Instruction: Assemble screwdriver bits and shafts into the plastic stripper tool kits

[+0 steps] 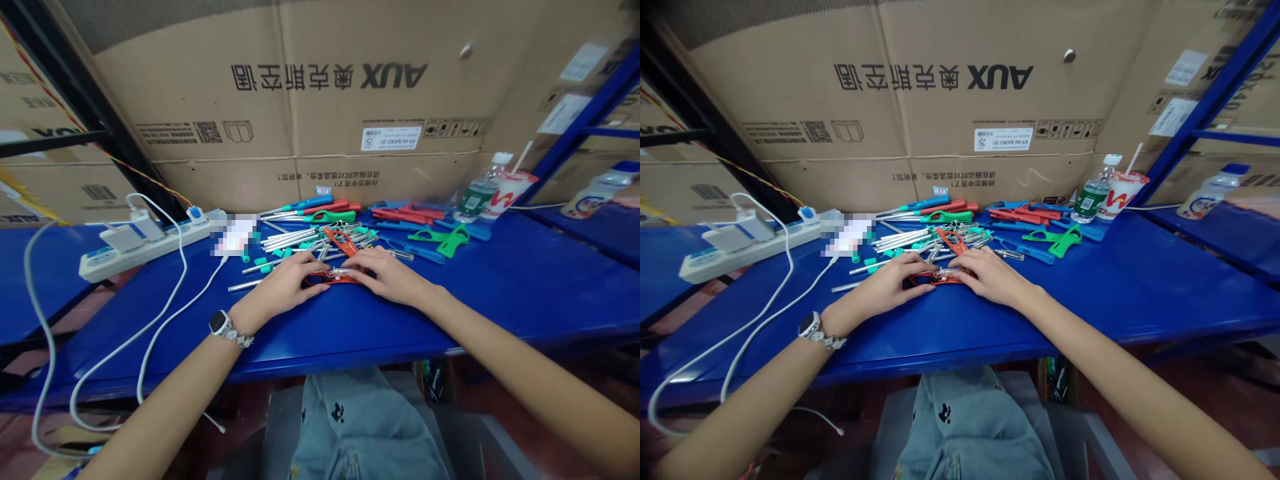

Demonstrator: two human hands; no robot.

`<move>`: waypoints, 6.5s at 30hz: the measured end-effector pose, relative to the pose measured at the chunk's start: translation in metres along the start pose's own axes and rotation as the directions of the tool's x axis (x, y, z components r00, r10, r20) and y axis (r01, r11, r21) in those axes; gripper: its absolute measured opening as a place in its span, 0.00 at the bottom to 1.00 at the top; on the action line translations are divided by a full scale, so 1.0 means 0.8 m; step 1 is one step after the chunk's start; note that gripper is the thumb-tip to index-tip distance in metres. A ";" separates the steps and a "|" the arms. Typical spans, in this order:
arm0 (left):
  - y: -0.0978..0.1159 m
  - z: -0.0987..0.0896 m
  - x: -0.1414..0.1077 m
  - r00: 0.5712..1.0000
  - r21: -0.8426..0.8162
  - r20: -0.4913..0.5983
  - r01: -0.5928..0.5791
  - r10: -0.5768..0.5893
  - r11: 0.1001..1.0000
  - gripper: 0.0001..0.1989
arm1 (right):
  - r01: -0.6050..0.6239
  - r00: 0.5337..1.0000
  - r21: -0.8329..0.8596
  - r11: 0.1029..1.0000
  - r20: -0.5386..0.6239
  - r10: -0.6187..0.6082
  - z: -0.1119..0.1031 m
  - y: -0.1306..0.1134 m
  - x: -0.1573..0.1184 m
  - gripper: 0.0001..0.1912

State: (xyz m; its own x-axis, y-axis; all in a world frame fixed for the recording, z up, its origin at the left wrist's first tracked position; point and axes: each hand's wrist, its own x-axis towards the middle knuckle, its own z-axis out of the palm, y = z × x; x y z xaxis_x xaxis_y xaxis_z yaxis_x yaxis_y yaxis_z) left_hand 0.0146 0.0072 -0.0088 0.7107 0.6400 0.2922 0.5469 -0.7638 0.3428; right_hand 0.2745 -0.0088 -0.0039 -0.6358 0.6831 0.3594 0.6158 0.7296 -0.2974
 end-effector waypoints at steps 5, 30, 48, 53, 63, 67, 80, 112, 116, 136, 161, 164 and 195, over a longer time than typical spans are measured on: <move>-0.003 0.006 -0.001 1.000 -0.002 -0.017 -0.007 0.007 1.000 0.15 | 0.010 0.999 0.018 1.000 -0.030 -0.009 0.007 0.002 -0.001 0.13; 0.005 0.002 -0.002 0.999 0.069 -0.010 0.034 -0.033 0.997 0.15 | 0.025 0.999 -0.321 0.947 0.037 -0.014 0.007 -0.017 -0.004 0.18; -0.001 -0.008 -0.009 0.998 0.075 -0.054 0.026 -0.022 0.997 0.20 | 0.071 0.996 -0.408 0.910 0.073 -0.045 0.015 -0.015 -0.010 0.21; -0.014 -0.021 -0.015 0.999 -0.030 -0.013 0.046 -0.047 0.998 0.17 | 0.079 0.995 -0.410 0.909 0.081 -0.049 0.010 -0.013 -0.010 0.22; -0.026 -0.019 -0.014 0.999 -0.033 0.007 0.049 -0.049 0.998 0.17 | 0.034 0.999 -0.435 0.900 0.039 -0.019 0.005 -0.018 -0.001 0.20; -0.023 -0.016 -0.012 0.999 -0.030 0.001 0.039 -0.039 0.999 0.17 | 0.045 0.999 -0.403 0.914 0.015 -0.043 0.003 -0.033 0.025 0.16; -0.020 -0.018 -0.021 1.000 0.102 0.018 0.004 -0.005 0.995 0.15 | 0.120 0.983 -0.247 0.962 0.166 -0.080 0.022 -0.033 0.059 0.11; -0.016 -0.018 -0.030 0.995 0.263 0.013 -0.095 0.094 0.960 0.16 | 0.102 0.971 -0.266 0.958 0.236 -0.038 0.015 -0.041 0.065 0.12; -0.013 -0.020 -0.031 0.996 0.253 0.017 -0.094 0.092 0.963 0.14 | 0.153 0.946 -0.321 0.934 0.320 -0.045 0.007 -0.046 0.072 0.13; -0.026 -0.021 -0.045 0.998 0.049 -0.048 -0.027 0.029 0.998 0.14 | 0.284 0.953 -0.313 0.906 0.193 -0.232 0.017 -0.027 0.037 0.18; -0.011 -0.022 -0.044 0.998 0.098 -0.047 0.046 -0.042 0.994 0.11 | 0.203 0.979 -0.271 0.941 0.080 -0.189 0.024 -0.030 0.030 0.18; -0.011 -0.020 -0.043 0.998 0.144 -0.067 0.032 -0.023 0.989 0.11 | 0.183 0.983 -0.247 0.952 0.047 -0.177 0.028 -0.028 0.028 0.17; -0.066 -0.056 -0.001 0.910 0.041 -0.315 0.296 -0.269 0.954 0.10 | -0.016 0.992 -0.020 1.000 -0.126 0.013 0.024 -0.021 0.028 0.12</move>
State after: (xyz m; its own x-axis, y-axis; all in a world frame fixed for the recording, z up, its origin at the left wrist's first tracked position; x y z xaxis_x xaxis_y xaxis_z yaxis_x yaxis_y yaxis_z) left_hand -0.0347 0.0510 0.0132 0.3602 0.8143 0.4552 0.7505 -0.5427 0.3771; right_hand 0.2409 -0.0049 -0.0081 -0.5638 0.6831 0.4642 0.6347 0.7180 -0.2858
